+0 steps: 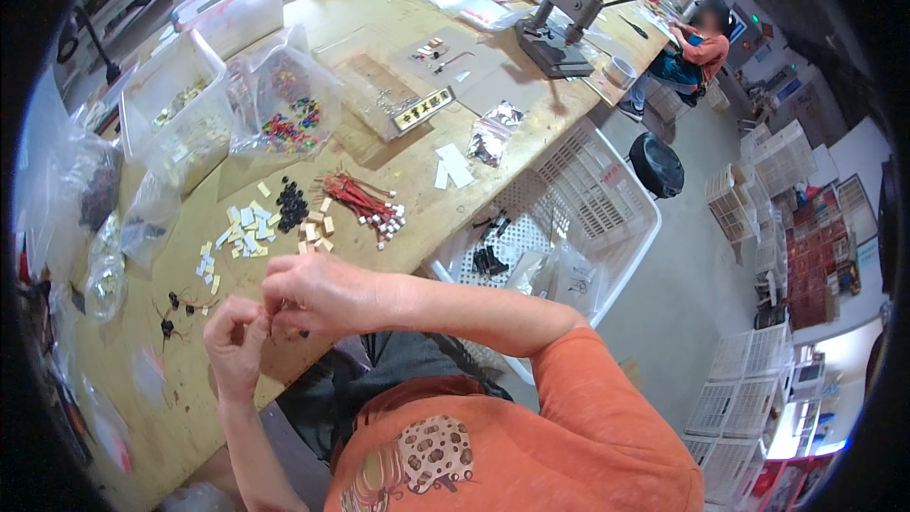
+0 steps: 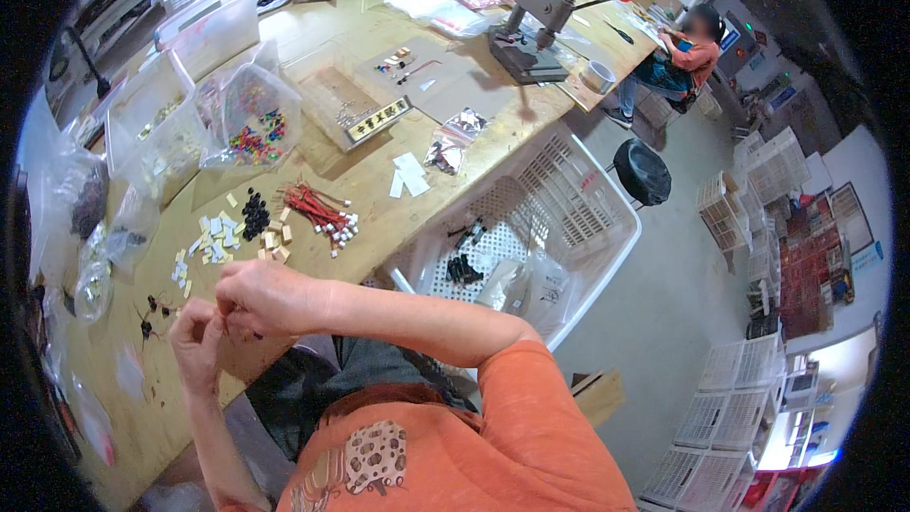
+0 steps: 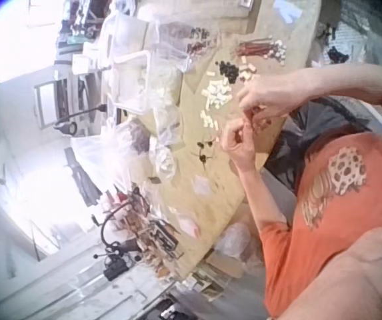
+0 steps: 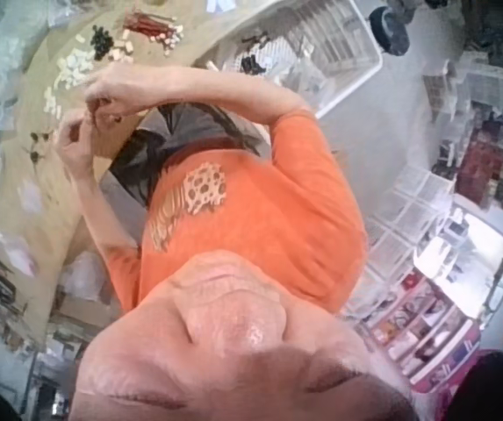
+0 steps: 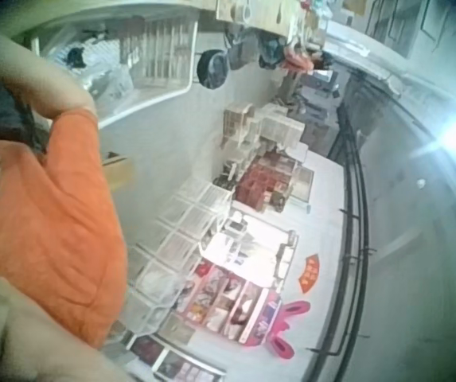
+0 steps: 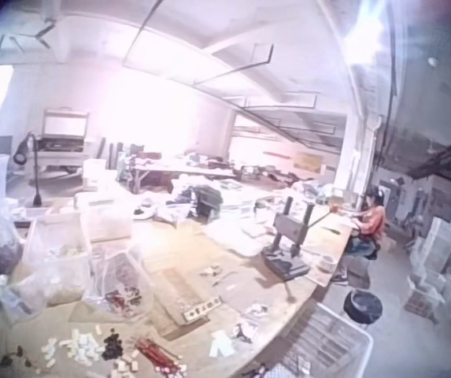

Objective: The person handles small electronic components and wires on a workbench, placing items into small plastic bags and arranging them. The person repeatedly picks up components, wires, and bags, organizing them on the table.

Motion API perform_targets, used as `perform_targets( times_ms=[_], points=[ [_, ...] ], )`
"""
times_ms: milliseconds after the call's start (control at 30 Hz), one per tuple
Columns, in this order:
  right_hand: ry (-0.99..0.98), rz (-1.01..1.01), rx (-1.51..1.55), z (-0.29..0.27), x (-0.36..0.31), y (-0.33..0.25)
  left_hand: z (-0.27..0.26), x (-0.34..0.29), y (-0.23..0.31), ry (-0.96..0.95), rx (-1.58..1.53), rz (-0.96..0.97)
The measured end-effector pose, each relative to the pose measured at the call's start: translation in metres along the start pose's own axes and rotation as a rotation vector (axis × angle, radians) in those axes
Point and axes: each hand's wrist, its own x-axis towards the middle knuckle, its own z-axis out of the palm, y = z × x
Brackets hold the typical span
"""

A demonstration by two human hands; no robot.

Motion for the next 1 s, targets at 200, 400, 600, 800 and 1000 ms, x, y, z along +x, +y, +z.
perform_targets(
  times_ms=[200, 400, 600, 800, 1000],
  points=[
    [-0.045, -0.09, -0.01, -0.01, -0.02, 0.009, 0.022, -0.007, 0.017, -0.021, -0.061, -0.033],
    [0.188, 0.105, 0.363, -0.024, -0.042, 0.014, 0.051, 0.008, 0.038, -0.021, -0.073, -0.15],
    [0.186, 0.295, 0.636, -0.043, -0.066, 0.026, 0.08, 0.015, 0.041, -0.038, -0.094, -0.173],
    [0.223, 0.313, 0.898, -0.044, -0.077, 0.037, 0.091, 0.017, 0.031, -0.04, -0.09, -0.107],
    [0.203, 0.325, 0.884, -0.045, -0.082, 0.037, 0.091, 0.012, 0.028, -0.052, -0.099, -0.144]
  ],
)
